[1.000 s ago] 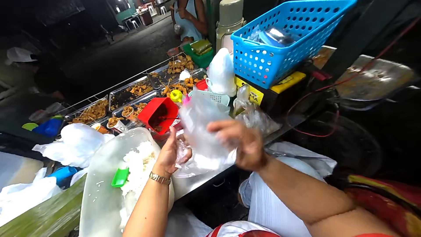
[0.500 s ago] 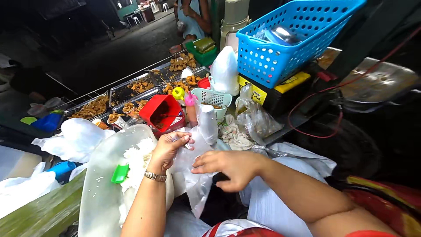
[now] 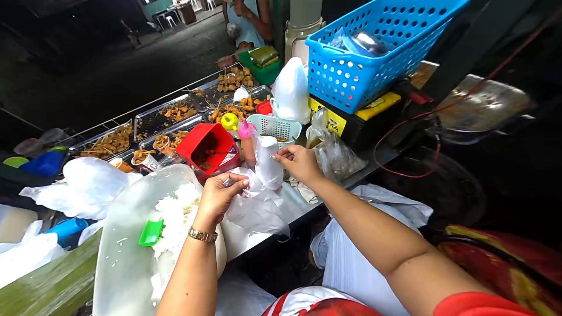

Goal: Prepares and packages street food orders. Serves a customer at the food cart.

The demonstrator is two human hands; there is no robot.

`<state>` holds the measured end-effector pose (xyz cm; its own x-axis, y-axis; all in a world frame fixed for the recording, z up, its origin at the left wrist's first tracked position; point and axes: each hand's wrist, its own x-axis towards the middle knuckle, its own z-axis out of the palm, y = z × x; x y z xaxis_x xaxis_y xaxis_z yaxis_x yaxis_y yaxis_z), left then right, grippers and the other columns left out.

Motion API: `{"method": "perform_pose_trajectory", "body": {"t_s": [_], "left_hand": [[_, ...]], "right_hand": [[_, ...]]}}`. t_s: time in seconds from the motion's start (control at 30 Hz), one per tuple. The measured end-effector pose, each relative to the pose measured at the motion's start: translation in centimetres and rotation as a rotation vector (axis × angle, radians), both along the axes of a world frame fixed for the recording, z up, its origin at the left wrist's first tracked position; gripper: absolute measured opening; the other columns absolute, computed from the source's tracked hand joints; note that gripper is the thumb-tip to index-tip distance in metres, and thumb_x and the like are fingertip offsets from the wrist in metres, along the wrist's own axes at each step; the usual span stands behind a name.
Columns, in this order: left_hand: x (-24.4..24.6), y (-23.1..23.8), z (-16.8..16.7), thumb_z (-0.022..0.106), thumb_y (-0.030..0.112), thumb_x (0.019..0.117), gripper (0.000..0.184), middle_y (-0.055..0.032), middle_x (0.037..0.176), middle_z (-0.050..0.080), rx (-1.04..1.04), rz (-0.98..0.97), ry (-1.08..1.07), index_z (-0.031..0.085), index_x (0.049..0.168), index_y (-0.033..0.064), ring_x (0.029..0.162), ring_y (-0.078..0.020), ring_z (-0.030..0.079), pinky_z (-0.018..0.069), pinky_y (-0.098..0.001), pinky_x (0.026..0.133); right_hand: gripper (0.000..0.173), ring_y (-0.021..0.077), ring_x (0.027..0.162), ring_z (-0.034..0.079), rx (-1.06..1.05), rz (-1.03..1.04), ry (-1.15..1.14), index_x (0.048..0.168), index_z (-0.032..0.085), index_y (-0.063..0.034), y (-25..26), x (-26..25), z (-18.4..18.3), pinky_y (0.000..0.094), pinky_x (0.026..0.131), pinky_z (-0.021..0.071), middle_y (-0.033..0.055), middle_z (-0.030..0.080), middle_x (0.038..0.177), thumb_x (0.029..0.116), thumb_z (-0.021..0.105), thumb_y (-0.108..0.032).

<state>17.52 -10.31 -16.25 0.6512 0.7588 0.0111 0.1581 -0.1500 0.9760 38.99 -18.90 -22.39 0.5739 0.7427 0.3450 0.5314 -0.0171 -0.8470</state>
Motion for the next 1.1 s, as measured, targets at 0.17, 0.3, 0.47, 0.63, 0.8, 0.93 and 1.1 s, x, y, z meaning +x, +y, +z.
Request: {"method": "perform_pose_trajectory", "body": {"t_s": [0.17,0.3,0.47,0.63,0.8,0.93,1.1], "left_hand": [[-0.2,0.5,0.2,0.07,-0.008,0.0897,0.009,-0.0007,0.074,0.072,0.025,0.071,0.002,0.072,0.091,0.0004,0.065,-0.0062,0.067,0.0581,-0.0221,0.067],[-0.4,0.8,0.2,0.07,-0.007,0.0901,0.009,-0.0009,0.076,0.072,0.039,0.16,-0.001,0.073,0.092,0.0012,0.064,-0.0056,0.066,0.057,-0.0216,0.064],[-0.5,0.8,0.0,0.071,-0.002,0.0918,0.008,0.0018,0.077,0.072,0.031,0.189,0.002,0.074,0.095,0.0042,0.062,-0.0037,0.065,0.0561,-0.0199,0.061],[-0.7,0.7,0.3,0.07,0.0,0.0932,0.008,0.0046,0.078,0.072,0.042,0.184,0.043,0.073,0.097,0.0073,0.061,-0.0017,0.064,0.0548,-0.0179,0.059],[-0.4,0.6,0.1,0.07,0.0,0.0931,0.008,0.0038,0.077,0.072,0.027,0.158,0.033,0.073,0.096,0.0067,0.059,-0.0018,0.063,0.0542,-0.0173,0.057],[-0.2,0.5,-0.4,0.07,0.001,0.0936,0.007,0.0022,0.077,0.072,0.033,0.1,0.056,0.073,0.097,0.0061,0.059,-0.0027,0.063,0.0537,-0.0181,0.056],[0.1,0.0,-0.8,0.069,0.0,0.0945,0.006,0.0013,0.079,0.072,0.023,0.013,0.008,0.072,0.097,0.0047,0.063,-0.0049,0.065,0.0565,-0.0204,0.062]], "right_hand": [[0.02,0.0211,0.077,0.068,-0.09,0.039,0.069,0.102,0.073,-0.0003,-0.9,0.7,1.0,0.0425,0.075,0.0566,0.0126,0.073,0.09,0.0983,0.071,-0.019],[0.018,0.0232,0.077,0.068,-0.261,0.08,0.067,0.102,0.074,-0.0011,-3.3,1.9,2.1,0.0458,0.075,0.0563,0.0135,0.072,0.09,0.0997,0.069,-0.018],[0.02,0.0332,0.078,0.068,-0.481,0.227,-0.117,0.091,0.074,0.0015,-5.2,2.4,1.3,0.0574,0.075,0.0553,0.0177,0.071,0.082,0.0931,0.076,-0.018],[0.021,0.0555,0.109,0.062,-1.091,0.887,-0.419,0.11,0.071,0.0082,-6.4,-5.1,-6.6,0.0756,0.089,0.0457,0.0349,0.066,0.112,0.0939,0.067,-0.005],[0.03,0.0558,0.113,0.06,-1.12,0.897,-0.414,0.121,0.066,0.0105,-5.6,-4.0,-4.2,0.0754,0.091,0.0443,0.0363,0.063,0.12,0.0951,0.066,-0.004],[0.028,0.0507,0.116,0.062,-1.005,0.262,-0.191,0.114,0.065,0.0139,-3.6,1.3,-1.9,0.0665,0.097,0.0475,0.0349,0.064,0.118,0.1036,0.057,-0.011],[0.03,0.0487,0.125,0.057,-1.114,0.066,-0.126,0.118,0.064,0.0134,-1.6,3.2,-5.7,0.0653,0.101,0.0466,0.034,0.059,0.131,0.0994,0.065,-0.01]]}}
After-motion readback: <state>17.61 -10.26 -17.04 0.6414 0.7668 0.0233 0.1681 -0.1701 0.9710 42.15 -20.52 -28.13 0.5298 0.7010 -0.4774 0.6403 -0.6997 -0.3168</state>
